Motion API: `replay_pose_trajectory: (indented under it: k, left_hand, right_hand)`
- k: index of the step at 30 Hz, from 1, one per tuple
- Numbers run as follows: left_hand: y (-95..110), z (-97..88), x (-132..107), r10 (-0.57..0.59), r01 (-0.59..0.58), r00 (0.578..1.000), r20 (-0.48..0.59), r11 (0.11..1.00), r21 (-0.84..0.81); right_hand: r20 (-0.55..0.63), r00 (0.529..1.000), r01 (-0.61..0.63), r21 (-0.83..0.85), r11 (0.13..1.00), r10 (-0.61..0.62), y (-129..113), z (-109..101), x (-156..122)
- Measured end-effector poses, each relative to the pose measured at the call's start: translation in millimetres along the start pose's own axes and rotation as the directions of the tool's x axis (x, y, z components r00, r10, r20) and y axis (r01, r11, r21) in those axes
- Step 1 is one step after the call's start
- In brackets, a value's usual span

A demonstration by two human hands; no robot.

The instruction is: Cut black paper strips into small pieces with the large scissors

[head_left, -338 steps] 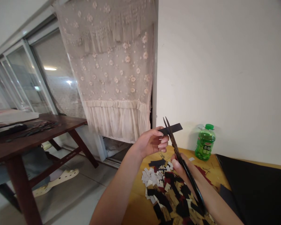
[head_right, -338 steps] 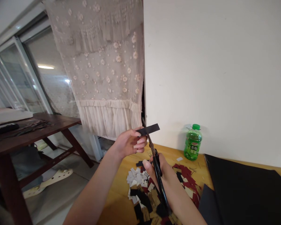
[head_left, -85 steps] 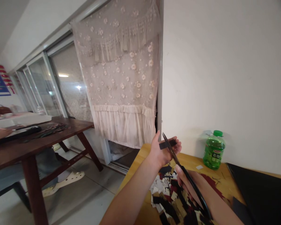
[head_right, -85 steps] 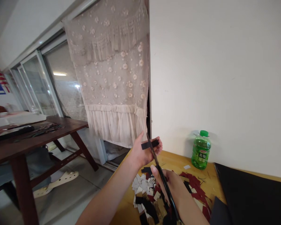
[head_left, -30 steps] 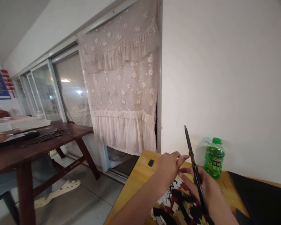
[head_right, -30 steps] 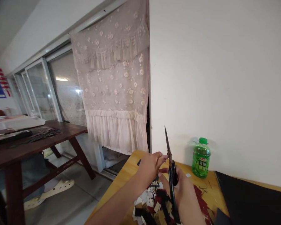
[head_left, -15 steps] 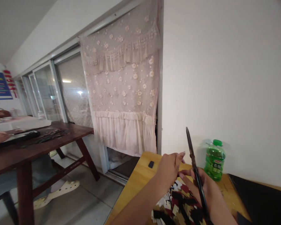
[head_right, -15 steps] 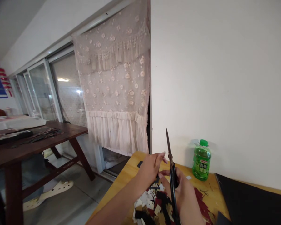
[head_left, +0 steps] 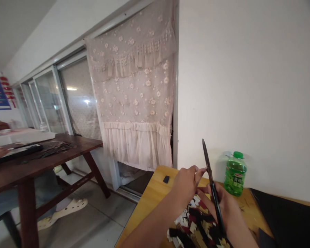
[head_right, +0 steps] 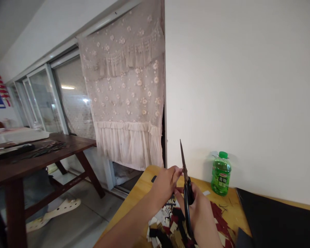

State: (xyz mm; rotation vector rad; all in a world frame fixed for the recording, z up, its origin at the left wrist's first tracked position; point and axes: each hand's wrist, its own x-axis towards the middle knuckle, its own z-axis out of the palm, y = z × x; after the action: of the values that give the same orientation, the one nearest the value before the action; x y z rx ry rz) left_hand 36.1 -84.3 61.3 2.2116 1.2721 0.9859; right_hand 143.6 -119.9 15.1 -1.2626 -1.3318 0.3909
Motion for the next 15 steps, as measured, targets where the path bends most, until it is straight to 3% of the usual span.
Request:
replay_pose_trajectory:
  k: [4,8,11,15]
  left_hand:
    - [-2.0,0.6,0.5,0.044,-0.044,0.999,-0.010,0.999,0.023]
    - [-4.4,-1.1,2.0,0.086,-0.086,0.996,0.017,0.996,0.039]
    - [-5.1,-6.2,3.1,0.150,-0.150,0.984,0.092,0.989,-0.007]
    - [-5.1,-12.7,3.3,0.143,-0.100,0.963,0.230,0.977,-0.189]
  right_hand:
    - [0.001,1.000,-0.019,0.112,0.993,0.019,0.1,2.0,-1.4]
    - [-0.038,0.999,-0.025,0.073,0.997,0.028,-3.7,-2.6,0.2]
    - [-0.065,0.995,-0.079,0.020,0.997,0.080,-3.8,-11.9,5.7]
    - [-0.099,0.990,-0.104,-0.064,0.993,0.097,-1.7,-26.2,14.5]
